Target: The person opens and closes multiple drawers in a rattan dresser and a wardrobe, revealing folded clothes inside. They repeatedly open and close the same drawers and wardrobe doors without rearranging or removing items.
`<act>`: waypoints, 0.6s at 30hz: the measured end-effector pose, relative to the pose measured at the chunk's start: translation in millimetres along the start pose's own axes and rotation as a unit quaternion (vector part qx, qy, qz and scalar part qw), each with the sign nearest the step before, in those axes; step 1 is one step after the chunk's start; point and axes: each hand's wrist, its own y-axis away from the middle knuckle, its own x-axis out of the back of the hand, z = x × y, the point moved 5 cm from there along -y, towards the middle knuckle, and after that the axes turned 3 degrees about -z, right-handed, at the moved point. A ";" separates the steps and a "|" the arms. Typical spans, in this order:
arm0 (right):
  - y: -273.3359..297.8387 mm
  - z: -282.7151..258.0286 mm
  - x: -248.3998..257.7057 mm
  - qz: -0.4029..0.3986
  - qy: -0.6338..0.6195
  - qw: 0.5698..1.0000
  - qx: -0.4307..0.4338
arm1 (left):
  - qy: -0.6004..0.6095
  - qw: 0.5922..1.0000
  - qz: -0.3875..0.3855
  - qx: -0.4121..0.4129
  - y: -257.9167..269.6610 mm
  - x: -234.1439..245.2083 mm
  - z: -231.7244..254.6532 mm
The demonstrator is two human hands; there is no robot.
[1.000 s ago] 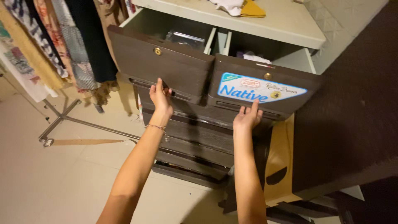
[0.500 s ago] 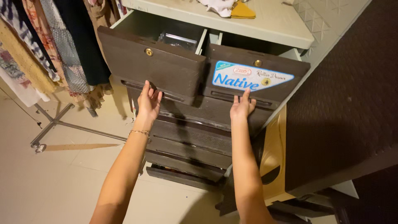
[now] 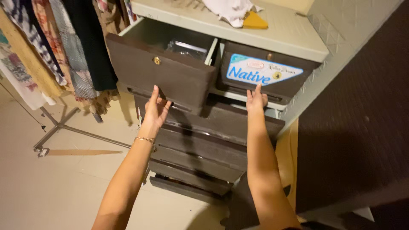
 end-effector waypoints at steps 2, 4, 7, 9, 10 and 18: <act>1.4 1.0 3.9 0.016 0.006 1.000 0.015 | -0.026 0.999 0.018 0.000 -0.3 1.0 1.0; 1.0 3.1 9.5 0.018 0.012 1.000 0.022 | -0.040 0.999 0.018 -0.003 -3.5 2.7 0.3; -1.2 5.6 12.3 -0.007 0.011 1.000 0.022 | -0.049 0.999 0.012 -0.004 -16.4 3.1 2.9; -3.8 5.0 12.1 -0.032 0.000 0.999 0.028 | -0.066 0.997 0.040 0.009 -30.7 4.1 3.1; -4.6 4.9 12.6 -0.043 -0.002 0.999 0.033 | -0.068 0.997 0.041 0.010 -37.9 3.1 2.5; -15.7 13.4 24.4 -0.049 -0.002 0.998 0.050 | -0.041 0.998 0.051 0.007 -103.2 -12.9 -17.9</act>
